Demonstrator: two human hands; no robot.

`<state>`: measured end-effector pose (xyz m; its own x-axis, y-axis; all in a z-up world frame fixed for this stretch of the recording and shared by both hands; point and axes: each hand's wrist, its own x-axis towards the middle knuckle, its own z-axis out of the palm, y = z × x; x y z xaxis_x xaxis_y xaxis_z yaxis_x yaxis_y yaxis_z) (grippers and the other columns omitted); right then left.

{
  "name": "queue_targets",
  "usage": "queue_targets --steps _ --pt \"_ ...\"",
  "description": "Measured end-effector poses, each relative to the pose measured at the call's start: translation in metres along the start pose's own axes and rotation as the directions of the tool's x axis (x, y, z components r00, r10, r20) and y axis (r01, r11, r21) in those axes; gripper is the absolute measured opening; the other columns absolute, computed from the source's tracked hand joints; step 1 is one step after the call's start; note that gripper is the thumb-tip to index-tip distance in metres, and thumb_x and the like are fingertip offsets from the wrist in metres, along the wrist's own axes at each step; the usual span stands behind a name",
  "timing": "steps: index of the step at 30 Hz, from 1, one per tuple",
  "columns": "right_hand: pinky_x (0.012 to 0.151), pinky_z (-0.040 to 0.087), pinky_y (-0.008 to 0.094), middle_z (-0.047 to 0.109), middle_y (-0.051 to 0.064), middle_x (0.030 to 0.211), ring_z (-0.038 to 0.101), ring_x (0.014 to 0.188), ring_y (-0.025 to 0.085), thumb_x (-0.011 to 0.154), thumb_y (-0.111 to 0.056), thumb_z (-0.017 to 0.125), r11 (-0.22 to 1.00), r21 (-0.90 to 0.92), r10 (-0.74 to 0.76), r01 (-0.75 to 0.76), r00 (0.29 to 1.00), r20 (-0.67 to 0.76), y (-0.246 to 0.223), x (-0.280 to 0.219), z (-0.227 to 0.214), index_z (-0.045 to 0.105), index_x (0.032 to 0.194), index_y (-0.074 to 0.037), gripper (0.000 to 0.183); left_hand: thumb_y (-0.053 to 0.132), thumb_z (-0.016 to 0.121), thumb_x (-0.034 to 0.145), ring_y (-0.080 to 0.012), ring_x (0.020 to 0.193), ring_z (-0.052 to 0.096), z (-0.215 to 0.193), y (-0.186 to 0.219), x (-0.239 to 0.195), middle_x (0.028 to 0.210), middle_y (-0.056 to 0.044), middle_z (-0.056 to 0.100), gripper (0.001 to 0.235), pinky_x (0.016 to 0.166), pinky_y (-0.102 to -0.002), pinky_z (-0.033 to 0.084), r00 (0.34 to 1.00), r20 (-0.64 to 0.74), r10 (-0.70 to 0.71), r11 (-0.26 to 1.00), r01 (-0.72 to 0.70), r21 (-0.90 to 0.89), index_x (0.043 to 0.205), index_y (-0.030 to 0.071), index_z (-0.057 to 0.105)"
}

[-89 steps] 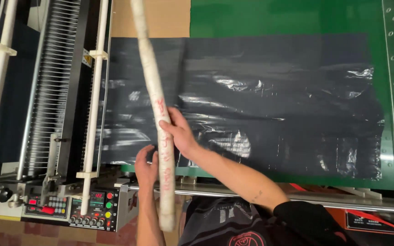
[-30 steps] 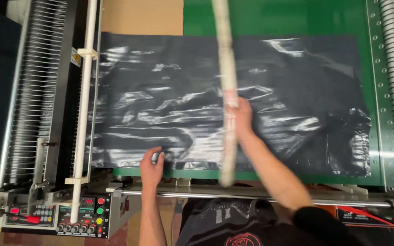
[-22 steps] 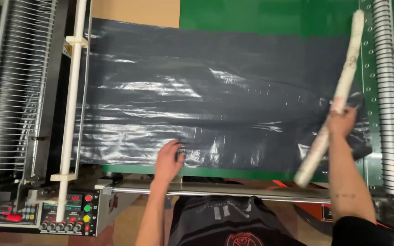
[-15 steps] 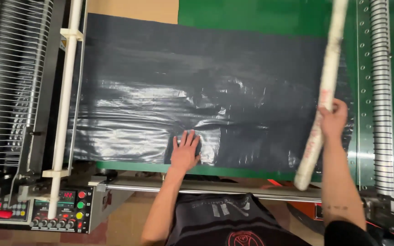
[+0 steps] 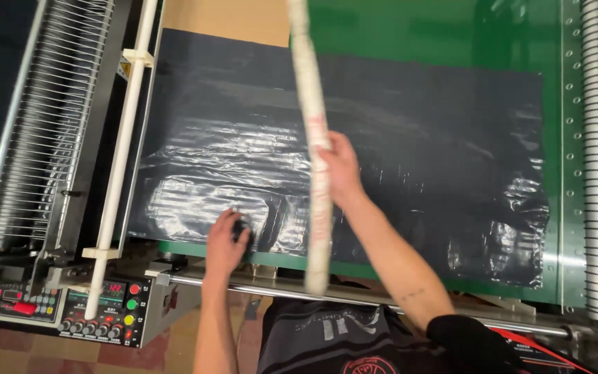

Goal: The person uses a white cylindrical roller to smooth a black plastic sheet on a green conveyor belt. They repeatedly roll back and forth across the sheet, using their left hand to hold and adjust the sheet while rolling with the right hand.

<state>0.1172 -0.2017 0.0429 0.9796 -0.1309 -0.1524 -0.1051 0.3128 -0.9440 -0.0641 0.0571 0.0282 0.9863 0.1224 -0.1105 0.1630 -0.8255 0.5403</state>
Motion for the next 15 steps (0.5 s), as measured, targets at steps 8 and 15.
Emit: queue_targets --steps 8,15 --pt "0.084 0.048 0.035 0.065 0.009 0.109 0.063 0.096 0.020 0.084 -0.019 0.082 0.983 0.094 0.135 -0.160 0.963 0.234 -0.010 -0.080 0.159 0.062 0.132 -0.012 0.052 0.023 0.077 0.093 -0.0352 0.129 0.062 -0.045 -0.064 -0.003 0.134 -0.014 0.067 0.038 0.107 -0.048 0.049 0.949 -0.305 -0.077 0.997 0.066 -0.044 0.127 0.008 0.071" --pt "0.087 0.047 0.036 0.063 0.009 0.107 0.061 0.096 0.023 0.081 -0.017 0.083 0.998 -0.025 0.053 -0.051 0.993 0.102 0.095 -0.003 0.114 0.062 0.126 -0.009 0.050 0.025 0.075 0.097 -0.0344 0.126 0.063 -0.043 -0.045 0.028 0.133 -0.012 0.066 0.036 0.107 -0.048 0.049 0.962 -0.268 -0.050 0.998 0.041 -0.039 0.128 0.009 0.070"
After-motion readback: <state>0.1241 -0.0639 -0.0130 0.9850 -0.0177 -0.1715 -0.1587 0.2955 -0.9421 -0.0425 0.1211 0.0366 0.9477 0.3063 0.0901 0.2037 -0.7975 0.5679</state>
